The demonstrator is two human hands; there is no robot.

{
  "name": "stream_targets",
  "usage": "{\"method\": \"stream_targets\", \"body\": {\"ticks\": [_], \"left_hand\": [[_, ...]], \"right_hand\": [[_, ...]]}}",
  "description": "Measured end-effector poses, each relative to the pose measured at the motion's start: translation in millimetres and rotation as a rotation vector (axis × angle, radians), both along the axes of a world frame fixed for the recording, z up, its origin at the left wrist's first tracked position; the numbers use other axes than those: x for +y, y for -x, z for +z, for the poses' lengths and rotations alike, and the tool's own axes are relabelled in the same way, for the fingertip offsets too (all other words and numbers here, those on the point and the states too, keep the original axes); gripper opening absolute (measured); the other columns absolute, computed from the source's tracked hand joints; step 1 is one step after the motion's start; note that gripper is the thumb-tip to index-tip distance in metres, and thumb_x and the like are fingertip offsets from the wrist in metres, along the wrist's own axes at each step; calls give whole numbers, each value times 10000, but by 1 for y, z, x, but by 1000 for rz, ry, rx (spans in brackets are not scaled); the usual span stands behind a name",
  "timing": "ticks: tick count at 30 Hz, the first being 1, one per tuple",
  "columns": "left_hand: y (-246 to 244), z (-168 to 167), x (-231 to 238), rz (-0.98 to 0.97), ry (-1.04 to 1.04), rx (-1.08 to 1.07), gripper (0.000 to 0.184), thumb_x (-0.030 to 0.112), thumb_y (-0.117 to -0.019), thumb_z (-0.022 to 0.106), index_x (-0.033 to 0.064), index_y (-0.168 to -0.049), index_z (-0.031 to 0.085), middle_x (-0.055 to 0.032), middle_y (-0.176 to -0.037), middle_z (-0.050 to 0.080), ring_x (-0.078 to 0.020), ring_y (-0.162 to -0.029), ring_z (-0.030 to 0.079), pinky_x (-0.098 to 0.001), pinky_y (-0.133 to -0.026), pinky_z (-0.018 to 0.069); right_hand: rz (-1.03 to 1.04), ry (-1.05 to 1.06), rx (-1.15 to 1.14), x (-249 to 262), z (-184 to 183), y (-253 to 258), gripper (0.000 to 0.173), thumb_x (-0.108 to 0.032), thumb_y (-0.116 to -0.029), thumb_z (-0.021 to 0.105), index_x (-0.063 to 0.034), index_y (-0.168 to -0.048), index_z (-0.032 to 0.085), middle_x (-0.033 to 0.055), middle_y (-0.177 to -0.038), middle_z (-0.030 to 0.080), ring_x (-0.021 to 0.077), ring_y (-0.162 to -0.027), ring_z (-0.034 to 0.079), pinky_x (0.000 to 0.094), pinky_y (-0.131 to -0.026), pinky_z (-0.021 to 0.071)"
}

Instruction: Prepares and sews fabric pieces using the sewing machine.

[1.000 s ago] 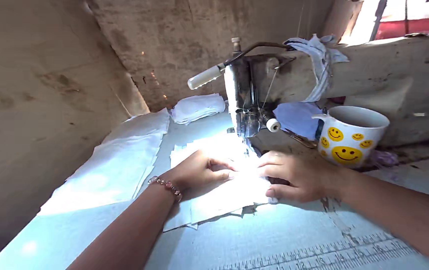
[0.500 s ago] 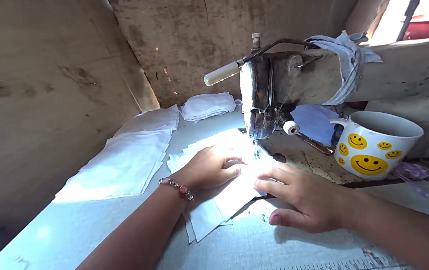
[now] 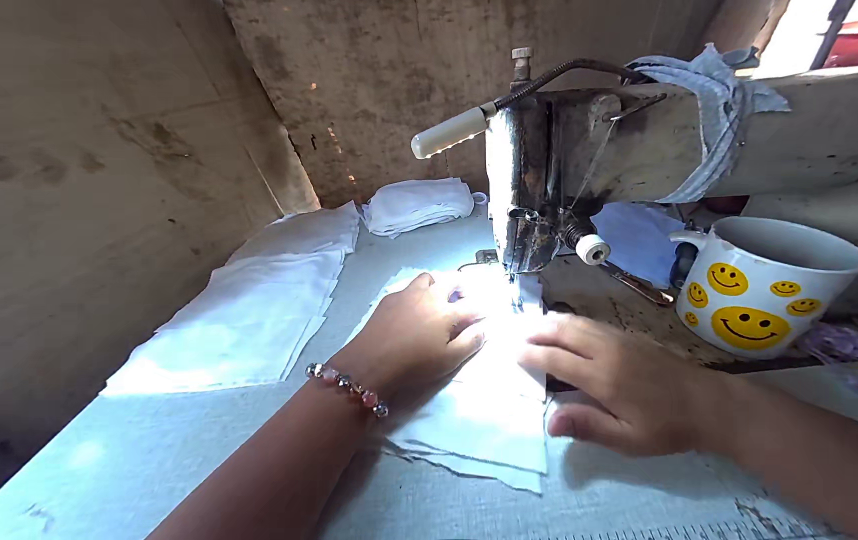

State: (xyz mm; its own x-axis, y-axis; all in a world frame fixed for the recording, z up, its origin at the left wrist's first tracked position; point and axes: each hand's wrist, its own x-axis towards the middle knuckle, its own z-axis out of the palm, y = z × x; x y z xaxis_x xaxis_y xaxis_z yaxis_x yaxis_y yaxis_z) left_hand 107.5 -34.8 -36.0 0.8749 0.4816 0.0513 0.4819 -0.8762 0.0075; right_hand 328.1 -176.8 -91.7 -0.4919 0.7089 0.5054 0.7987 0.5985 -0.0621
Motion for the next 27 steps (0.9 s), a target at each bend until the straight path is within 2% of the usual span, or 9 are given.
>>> {"method": "stream_targets", "body": {"ticks": [3, 6, 10, 13, 16, 19, 22, 24, 27], "left_hand": [[0, -1, -4, 25, -13, -9, 482, 555, -1027, 425, 261, -1212, 759, -81, -1244, 658, -299, -1164, 587, -494, -850, 499], [4, -12, -2, -143, -68, -207, 464, 555, -1000, 492, 220, -1118, 791, -57, -1141, 699, -252, -1083, 640, -476, -862, 521], [3, -16, 0, -497, 184, -294, 294, 398, -1028, 573, 172, -1054, 759, 15, -1085, 710, -42, -829, 639, -251, -721, 530], [1, -20, 3, -508, 193, -324, 267, 343, -1023, 584, 145, -1029, 763, 1, -1069, 724, -43, -850, 651, -229, -736, 531], [-1, -23, 8, -464, 107, -367, 270, 342, -991, 609, 115, -1017, 753, -29, -1035, 726, -102, -925, 676, -286, -798, 555], [-3, -20, 8, -335, 137, -305, 274, 342, -971, 619, 86, -1037, 690, -21, -909, 667, -126, -859, 622, -349, -808, 514], [-2, -11, 6, -246, 216, -244, 265, 303, -988, 603, 74, -1050, 720, -36, -986, 687, -150, -980, 629, -384, -916, 497], [-2, -10, 8, -276, 213, -283, 274, 239, -1001, 542, 57, -1003, 746, -49, -952, 698, -157, -944, 638, -389, -877, 495], [-2, -9, 8, -308, 185, -299, 361, 197, -989, 448, 89, -1012, 792, -33, -1008, 727, -143, -1031, 650, -372, -918, 498]], "right_hand": [[40, 4, -13, 1, 0, 1, 678, -587, -1066, 292, -52, -1230, 675, 127, -1185, 713, 252, -1164, 667, 386, -989, 537], [-23, 47, -3, 4, 0, -3, 686, -592, -1060, 301, -53, -1227, 691, 121, -1196, 711, 242, -1172, 660, 375, -989, 536], [-114, 75, 5, 2, 0, -1, 680, -587, -1056, 310, -61, -1263, 688, 127, -1245, 693, 252, -1205, 646, 378, -978, 543], [-44, -39, 5, 1, -2, -1, 629, -563, -1069, 311, -96, -1271, 682, 111, -1177, 700, 229, -1152, 656, 347, -958, 542], [56, -55, -15, 0, -2, 3, 617, -551, -1081, 306, -82, -1257, 666, 110, -1161, 707, 230, -1135, 662, 346, -965, 535], [7, -4, -17, 1, -2, 2, 640, -569, -1072, 301, -76, -1197, 690, 99, -1159, 714, 222, -1134, 666, 347, -954, 543], [-82, 16, -14, 5, -2, -2, 660, -576, -1064, 305, -67, -1144, 718, 91, -1139, 720, 218, -1131, 665, 360, -948, 548], [-138, -8, -9, 5, -3, -2, 662, -579, -1055, 306, -70, -1110, 726, 94, -1146, 719, 226, -1158, 661, 373, -968, 542], [-37, -36, 16, 2, -1, 2, 677, -591, -1063, 289, -75, -1253, 684, 120, -1217, 702, 246, -1199, 649, 396, -1008, 531]]}}
